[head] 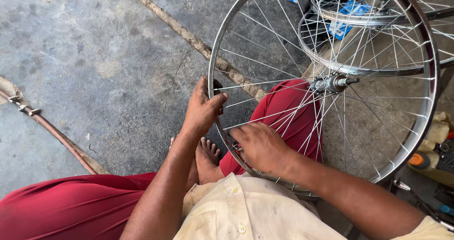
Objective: The person uses a spoke wrench to tighten the nipples on a bicycle wheel rim. They rotate the wheel to access different spokes and continue adjusting the tension.
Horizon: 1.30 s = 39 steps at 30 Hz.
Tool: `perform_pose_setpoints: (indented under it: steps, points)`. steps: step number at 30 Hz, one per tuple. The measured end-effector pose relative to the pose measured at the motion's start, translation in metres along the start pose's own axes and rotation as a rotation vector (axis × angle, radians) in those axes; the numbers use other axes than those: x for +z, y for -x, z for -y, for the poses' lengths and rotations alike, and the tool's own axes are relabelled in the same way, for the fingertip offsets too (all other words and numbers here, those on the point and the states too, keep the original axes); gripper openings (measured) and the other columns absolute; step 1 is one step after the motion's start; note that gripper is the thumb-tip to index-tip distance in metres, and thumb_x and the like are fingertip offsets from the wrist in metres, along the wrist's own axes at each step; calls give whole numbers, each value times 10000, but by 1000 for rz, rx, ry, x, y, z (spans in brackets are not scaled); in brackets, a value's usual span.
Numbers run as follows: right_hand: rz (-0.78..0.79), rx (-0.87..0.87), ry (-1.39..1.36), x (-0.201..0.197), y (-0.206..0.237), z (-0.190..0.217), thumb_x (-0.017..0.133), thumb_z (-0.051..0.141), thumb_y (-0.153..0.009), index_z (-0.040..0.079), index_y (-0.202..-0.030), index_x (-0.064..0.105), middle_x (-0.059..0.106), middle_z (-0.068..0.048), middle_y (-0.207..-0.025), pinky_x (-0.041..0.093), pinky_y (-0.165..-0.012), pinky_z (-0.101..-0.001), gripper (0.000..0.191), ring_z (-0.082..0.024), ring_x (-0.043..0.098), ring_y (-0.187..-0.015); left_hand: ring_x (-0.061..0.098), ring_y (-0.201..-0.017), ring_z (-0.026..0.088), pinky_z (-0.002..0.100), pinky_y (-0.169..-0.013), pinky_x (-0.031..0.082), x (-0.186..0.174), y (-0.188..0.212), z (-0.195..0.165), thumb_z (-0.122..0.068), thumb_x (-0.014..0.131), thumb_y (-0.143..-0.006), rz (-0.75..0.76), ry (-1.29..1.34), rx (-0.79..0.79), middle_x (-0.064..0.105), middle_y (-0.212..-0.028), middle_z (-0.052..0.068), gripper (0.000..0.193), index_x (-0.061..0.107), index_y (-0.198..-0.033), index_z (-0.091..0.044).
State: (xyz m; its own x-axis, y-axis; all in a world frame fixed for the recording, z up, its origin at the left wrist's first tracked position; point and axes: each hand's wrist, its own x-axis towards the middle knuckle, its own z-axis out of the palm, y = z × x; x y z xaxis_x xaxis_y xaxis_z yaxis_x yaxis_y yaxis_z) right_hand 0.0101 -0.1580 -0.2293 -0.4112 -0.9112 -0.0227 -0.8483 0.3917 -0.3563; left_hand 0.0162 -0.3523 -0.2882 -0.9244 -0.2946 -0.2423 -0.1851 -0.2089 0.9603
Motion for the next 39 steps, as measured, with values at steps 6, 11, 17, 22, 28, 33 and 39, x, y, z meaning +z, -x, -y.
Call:
perform_pose_setpoints:
  steps: [6, 11, 17, 22, 28, 33, 39]
  points:
    - [130, -12, -82, -19, 1, -27, 719, 127, -844, -3, -1192, 601, 664, -141, -989, 560, -790, -468, 390, -336, 689, -895, 611, -648, 98, 289, -550, 531, 13, -17, 2, -159, 710, -842, 3, -7, -17, 613, -836, 19, 362, 545, -1146, -51]
    - [160, 90, -66, -19, 9, -57, 737, 168, -821, 19, -1144, 612, 650, -126, -925, 567, -726, -447, 377, -313, 691, -832, 574, -613, 111, 297, -524, 493, 43, -44, 1, -142, 711, -840, 3, 27, -19, 592, -792, 32, 314, 552, -1096, -53]
    - [83, 35, 52, -13, 36, -134, 684, 126, -850, 59, -1124, 633, 653, -111, -951, 555, -724, -430, 287, -284, 680, -824, 589, -626, 112, 297, -534, 501, 113, -78, 6, -137, 710, -849, -10, 20, -24, 594, -791, 35, 275, 538, -1049, -60]
    - [-75, -57, 189, -5, 77, -132, 686, 162, -843, 72, -956, 582, 633, -174, -1053, 546, -724, -415, 178, -287, 648, -813, 593, -641, 109, 297, -545, 517, 145, -59, 22, -132, 710, -848, -14, 4, -16, 592, -807, 29, 277, 547, -1063, -66]
    - [85, -126, -4, -25, 100, -129, 711, 217, -628, -10, -1190, 588, 627, -166, -958, 541, -763, -459, 618, -347, 657, -888, 586, -625, 126, 307, -530, 498, 147, -37, 28, -126, 705, -842, -14, 10, -18, 591, -801, 41, 291, 535, -1067, -56]
    - [257, 164, 36, -15, 97, -100, 664, 119, -888, 72, -1228, 583, 651, -121, -961, 523, -877, -470, 353, -316, 660, -972, 584, -645, 110, 297, -539, 502, 137, -13, 26, -131, 705, -849, -28, 11, -11, 602, -806, 34, 279, 550, -1069, -58]
    - [-38, -159, -2, -28, 95, -100, 694, 199, -783, -3, -1185, 582, 668, -175, -1072, 524, -895, -499, 464, -347, 651, -1014, 580, -652, 102, 295, -540, 500, 129, -6, 20, -131, 702, -845, -18, 31, -22, 592, -827, 28, 299, 533, -1085, -74]
